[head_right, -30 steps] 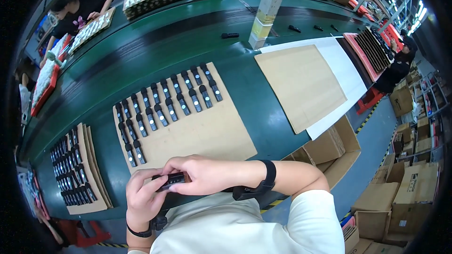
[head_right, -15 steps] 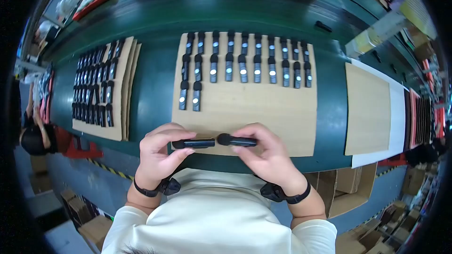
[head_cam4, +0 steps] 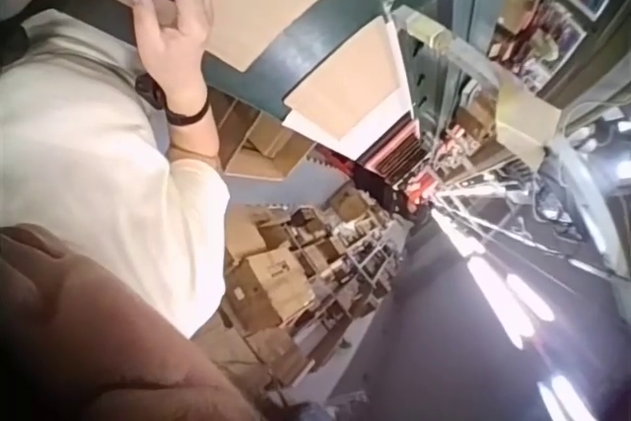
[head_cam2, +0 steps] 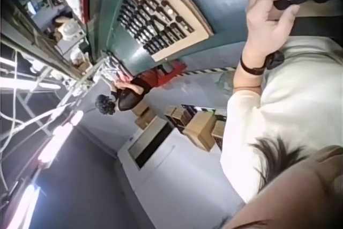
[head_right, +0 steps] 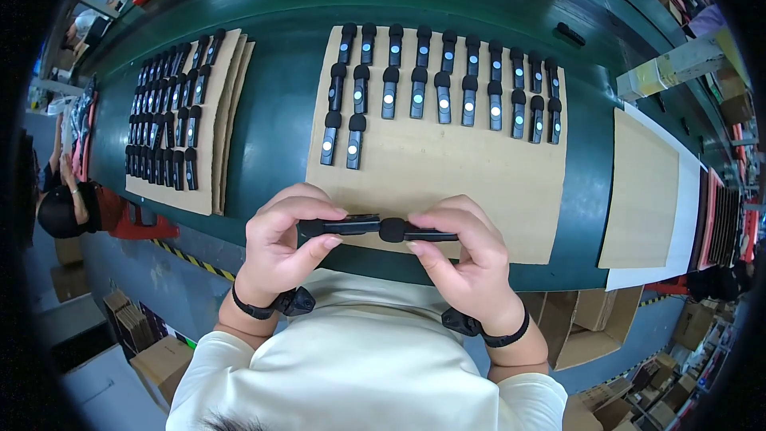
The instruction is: The person picks up a microphone and a receiver, presses them together to assemble them, and places the unit onto a cardboard sheet. This process is repeated multiple times throughout the video.
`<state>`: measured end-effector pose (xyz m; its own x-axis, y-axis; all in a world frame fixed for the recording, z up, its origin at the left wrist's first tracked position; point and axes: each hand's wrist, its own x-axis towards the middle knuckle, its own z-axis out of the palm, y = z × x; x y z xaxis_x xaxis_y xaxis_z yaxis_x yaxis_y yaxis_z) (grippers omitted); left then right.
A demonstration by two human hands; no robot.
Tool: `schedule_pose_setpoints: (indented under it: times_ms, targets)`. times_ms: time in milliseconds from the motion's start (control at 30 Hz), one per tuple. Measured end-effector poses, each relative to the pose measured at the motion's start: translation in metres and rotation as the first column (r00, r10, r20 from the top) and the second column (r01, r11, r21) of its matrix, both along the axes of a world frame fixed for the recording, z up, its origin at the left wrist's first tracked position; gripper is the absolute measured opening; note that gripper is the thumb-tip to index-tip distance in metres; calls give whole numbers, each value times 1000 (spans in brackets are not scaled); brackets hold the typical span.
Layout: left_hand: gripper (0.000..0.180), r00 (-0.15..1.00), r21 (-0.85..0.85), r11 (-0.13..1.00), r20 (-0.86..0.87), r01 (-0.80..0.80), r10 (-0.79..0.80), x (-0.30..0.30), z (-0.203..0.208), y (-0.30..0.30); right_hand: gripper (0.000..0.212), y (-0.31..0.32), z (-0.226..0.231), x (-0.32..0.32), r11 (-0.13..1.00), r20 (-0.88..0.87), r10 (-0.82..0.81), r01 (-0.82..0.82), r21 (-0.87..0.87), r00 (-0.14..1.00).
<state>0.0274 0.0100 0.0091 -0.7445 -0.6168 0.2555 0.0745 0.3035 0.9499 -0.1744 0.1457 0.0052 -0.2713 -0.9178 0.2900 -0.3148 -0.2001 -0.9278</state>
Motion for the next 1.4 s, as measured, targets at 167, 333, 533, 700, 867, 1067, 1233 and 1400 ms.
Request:
schedule_pose_setpoints:
  times_ms: [167, 333, 533, 700, 867, 1067, 1233, 1400]
  targets:
    - [28, 998, -132, 989, -31, -66, 63, -5, -1, -2, 25, -1, -2, 1, 1000, 34, -17, 16, 26, 999]
    - [27, 999, -134, 991, 31, -23, 27, -3, 2, -4, 26, -1, -4, -1, 1000, 69, -9, 8, 20, 998]
    - [28, 1000, -75, 997, -17, -10, 8, -4, -2, -1, 28, -3, -4, 0, 1000, 59, 4, -4, 4, 998]
    - [28, 1000, -129, 991, 2, -20, 20, -6, -2, -2, 32, -2, -4, -1, 1000, 67, -13, 13, 0, 998]
    - [29, 1000, -105, 994, -6, -10, 9, -6, -2, -2, 25, -1, -4, -1, 1000, 37, -12, 12, 1, 999]
    - [29, 1000, -113, 993, 2, -13, 14, -7, -2, -1, 24, -2, -4, -2, 1000, 0, -7, 7, -4, 1000]
    - [29, 1000, -117, 993, -4, -31, 31, -8, 0, 0, 24, -2, -4, -2, 1000, 8, -11, 11, -6, 1000]
    - [30, 999, -139, 990, -28, -39, 35, -10, -2, 0, 26, 0, -4, -5, 999, 28, 12, -11, -38, 1000]
